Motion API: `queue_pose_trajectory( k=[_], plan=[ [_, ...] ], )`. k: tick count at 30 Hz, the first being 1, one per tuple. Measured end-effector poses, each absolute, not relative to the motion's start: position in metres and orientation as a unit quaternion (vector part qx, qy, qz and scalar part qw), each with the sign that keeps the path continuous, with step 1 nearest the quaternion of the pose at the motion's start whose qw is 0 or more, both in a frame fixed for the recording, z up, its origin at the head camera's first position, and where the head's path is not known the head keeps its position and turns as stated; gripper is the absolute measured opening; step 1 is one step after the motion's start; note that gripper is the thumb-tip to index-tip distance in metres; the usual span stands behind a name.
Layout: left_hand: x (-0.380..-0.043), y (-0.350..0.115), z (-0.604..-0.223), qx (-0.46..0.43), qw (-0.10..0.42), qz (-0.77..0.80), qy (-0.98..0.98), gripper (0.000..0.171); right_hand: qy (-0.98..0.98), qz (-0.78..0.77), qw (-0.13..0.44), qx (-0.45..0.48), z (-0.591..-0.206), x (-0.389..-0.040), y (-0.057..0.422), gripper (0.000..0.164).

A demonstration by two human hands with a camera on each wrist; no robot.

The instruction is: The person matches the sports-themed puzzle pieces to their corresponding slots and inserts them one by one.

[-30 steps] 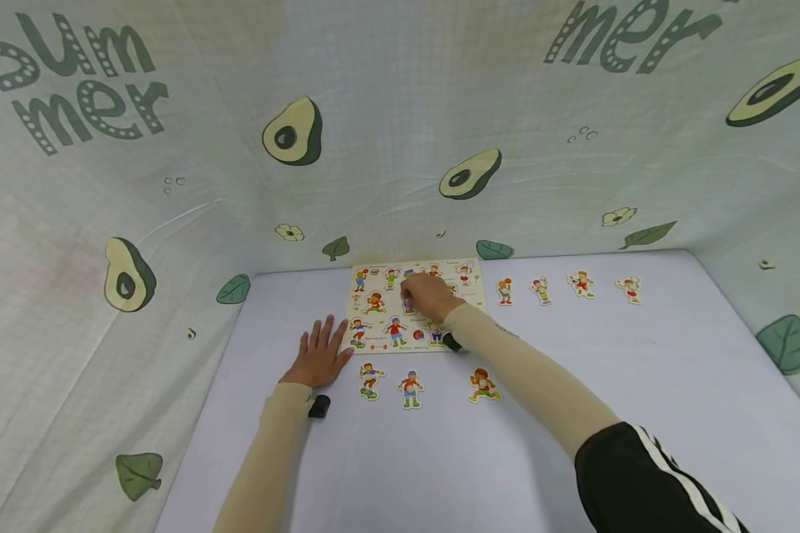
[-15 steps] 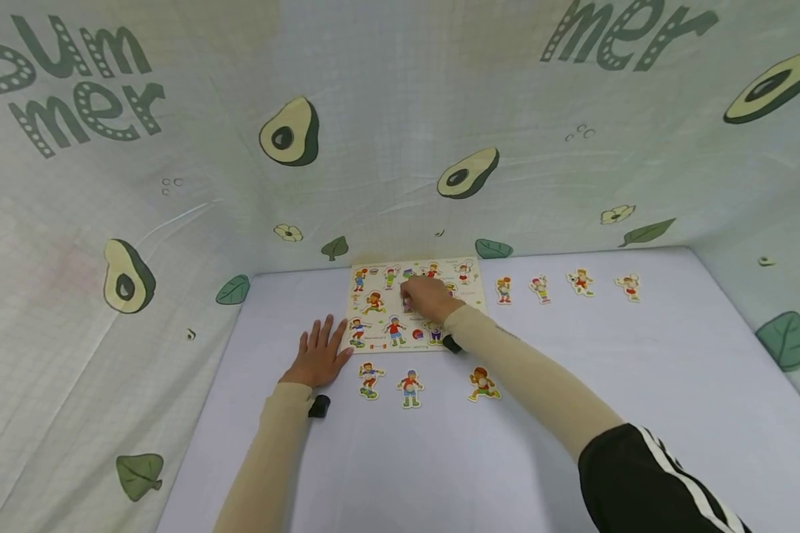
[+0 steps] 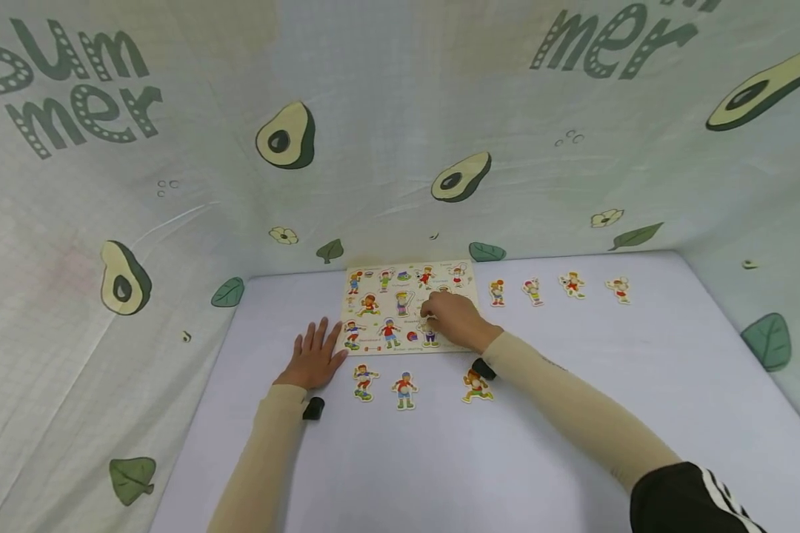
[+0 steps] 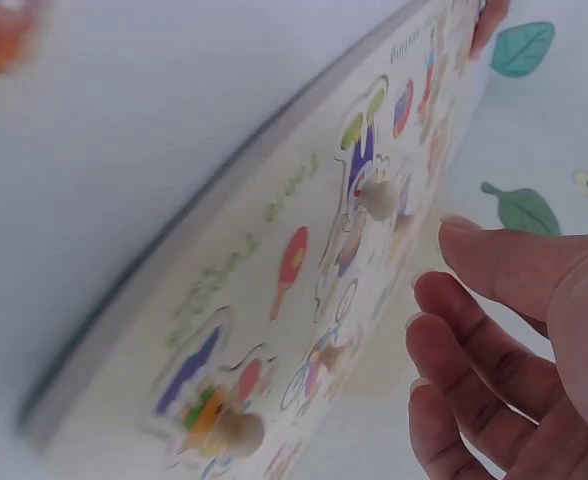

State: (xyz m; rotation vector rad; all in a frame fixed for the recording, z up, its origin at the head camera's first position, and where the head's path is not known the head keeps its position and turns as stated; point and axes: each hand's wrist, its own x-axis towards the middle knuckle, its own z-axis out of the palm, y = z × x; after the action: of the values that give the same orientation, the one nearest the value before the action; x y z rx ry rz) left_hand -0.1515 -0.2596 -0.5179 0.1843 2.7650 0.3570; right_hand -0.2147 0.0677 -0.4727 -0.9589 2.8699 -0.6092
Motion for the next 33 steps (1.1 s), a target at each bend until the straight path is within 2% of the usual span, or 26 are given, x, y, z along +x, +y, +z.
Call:
queue_pose_trajectory(
  k=[18, 33],
  plan=[
    [-0.156, -0.265, -0.528, 0.074, 0.168, 0.121, 0.976, 0.072, 0.924, -0.213, 0.018, -0.318, -0.481, -0.154, 0.132, 0.014],
    [-0.158, -0.267, -0.530, 0.077, 0.166, 0.113, 0.976, 0.071, 0.916, -0.216, 0.020, -0.337, -0.492, -0.122, 0.151, 0.010]
  ],
)
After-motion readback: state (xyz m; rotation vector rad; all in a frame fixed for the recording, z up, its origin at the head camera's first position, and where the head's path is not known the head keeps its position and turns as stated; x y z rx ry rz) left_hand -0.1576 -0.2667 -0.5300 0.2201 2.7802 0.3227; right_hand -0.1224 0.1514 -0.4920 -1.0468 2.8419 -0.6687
